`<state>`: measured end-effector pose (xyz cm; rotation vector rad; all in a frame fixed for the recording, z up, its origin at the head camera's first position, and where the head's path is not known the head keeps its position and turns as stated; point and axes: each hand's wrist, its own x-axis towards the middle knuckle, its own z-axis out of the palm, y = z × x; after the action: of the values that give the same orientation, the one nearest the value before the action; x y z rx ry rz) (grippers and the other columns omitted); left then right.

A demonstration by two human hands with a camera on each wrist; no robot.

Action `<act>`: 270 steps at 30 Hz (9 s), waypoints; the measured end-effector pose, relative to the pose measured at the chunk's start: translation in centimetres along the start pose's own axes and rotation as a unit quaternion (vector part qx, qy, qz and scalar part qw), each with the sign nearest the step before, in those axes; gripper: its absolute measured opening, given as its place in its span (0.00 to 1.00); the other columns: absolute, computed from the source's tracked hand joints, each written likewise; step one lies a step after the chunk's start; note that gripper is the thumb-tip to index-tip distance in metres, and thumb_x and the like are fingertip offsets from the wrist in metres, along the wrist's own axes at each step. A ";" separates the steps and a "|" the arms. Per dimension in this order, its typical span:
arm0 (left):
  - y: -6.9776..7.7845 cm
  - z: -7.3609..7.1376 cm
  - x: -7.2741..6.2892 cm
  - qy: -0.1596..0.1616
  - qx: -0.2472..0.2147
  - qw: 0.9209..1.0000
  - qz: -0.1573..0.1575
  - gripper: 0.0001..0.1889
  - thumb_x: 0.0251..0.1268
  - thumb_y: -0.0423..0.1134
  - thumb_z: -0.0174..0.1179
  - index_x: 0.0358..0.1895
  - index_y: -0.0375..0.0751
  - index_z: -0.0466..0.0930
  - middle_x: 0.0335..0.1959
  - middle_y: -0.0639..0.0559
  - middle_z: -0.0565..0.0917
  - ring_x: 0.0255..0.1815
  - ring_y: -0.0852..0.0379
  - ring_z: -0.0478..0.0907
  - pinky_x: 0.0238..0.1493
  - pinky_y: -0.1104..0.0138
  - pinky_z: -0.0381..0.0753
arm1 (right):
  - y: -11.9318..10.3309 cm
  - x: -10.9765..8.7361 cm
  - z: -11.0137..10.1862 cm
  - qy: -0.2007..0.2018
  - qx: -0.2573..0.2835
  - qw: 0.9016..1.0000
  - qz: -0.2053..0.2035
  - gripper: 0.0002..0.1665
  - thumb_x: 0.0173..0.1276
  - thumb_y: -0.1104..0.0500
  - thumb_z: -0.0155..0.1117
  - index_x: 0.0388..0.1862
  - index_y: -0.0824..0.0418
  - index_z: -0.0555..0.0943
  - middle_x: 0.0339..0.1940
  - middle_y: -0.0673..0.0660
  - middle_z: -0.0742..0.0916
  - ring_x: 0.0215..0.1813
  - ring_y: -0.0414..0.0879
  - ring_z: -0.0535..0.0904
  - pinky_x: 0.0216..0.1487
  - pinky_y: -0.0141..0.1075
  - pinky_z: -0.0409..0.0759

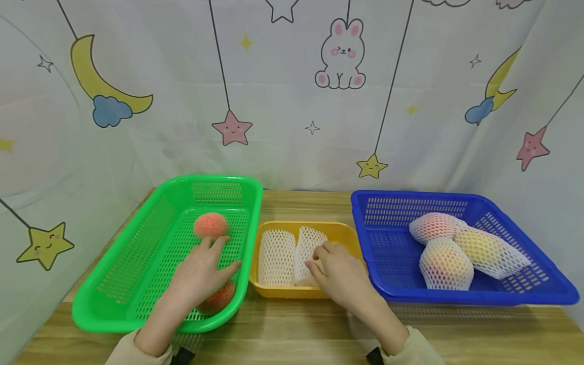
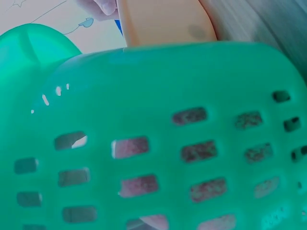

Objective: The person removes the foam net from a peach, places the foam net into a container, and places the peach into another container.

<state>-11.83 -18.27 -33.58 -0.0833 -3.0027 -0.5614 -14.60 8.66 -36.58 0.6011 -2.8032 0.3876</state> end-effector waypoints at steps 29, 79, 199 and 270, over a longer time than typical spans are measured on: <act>2.0 -0.5 -1.2 0.038 -0.013 0.998 0.038 0.29 0.62 0.49 0.61 0.65 0.41 0.70 0.57 0.38 0.77 0.49 0.42 0.78 0.33 0.52 0.79 | 0.1 -1.0 -5.2 0.071 0.023 0.997 0.017 0.14 0.67 0.47 0.62 0.40 0.55 0.82 0.42 0.51 0.85 0.46 0.49 0.82 0.35 0.43 0.81; 4.7 3.0 -2.3 0.087 -0.008 0.993 0.084 0.33 0.58 0.45 0.66 0.65 0.35 0.68 0.50 0.33 0.77 0.48 0.39 0.78 0.41 0.50 0.82 | 11.2 -3.0 -11.8 -0.043 0.046 0.986 0.155 0.35 0.64 0.40 0.62 0.59 0.65 0.75 0.55 0.69 0.82 0.56 0.65 0.76 0.49 0.60 0.76; 5.0 3.9 -2.5 0.091 0.025 0.992 0.081 0.38 0.51 0.33 0.59 0.70 0.29 0.60 0.51 0.33 0.73 0.35 0.47 0.75 0.25 0.64 0.75 | 17.6 -3.8 -10.0 -0.021 0.074 0.990 0.121 0.55 0.50 0.47 0.76 0.63 0.82 0.61 0.47 0.78 0.78 0.41 0.62 0.79 0.34 0.48 0.82; 5.6 2.5 -3.3 0.123 0.024 0.988 0.094 0.30 0.57 0.36 0.59 0.65 0.28 0.68 0.49 0.35 0.78 0.41 0.45 0.79 0.28 0.60 0.80 | 11.7 -2.4 -10.7 0.048 0.137 0.988 0.050 0.55 0.52 0.44 0.75 0.72 0.62 0.58 0.59 0.68 0.73 0.51 0.62 0.77 0.41 0.52 0.84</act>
<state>-8.33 -12.28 -34.16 -0.2696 -2.7286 -0.4441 -15.55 23.07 -29.68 0.4820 -2.7139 0.8106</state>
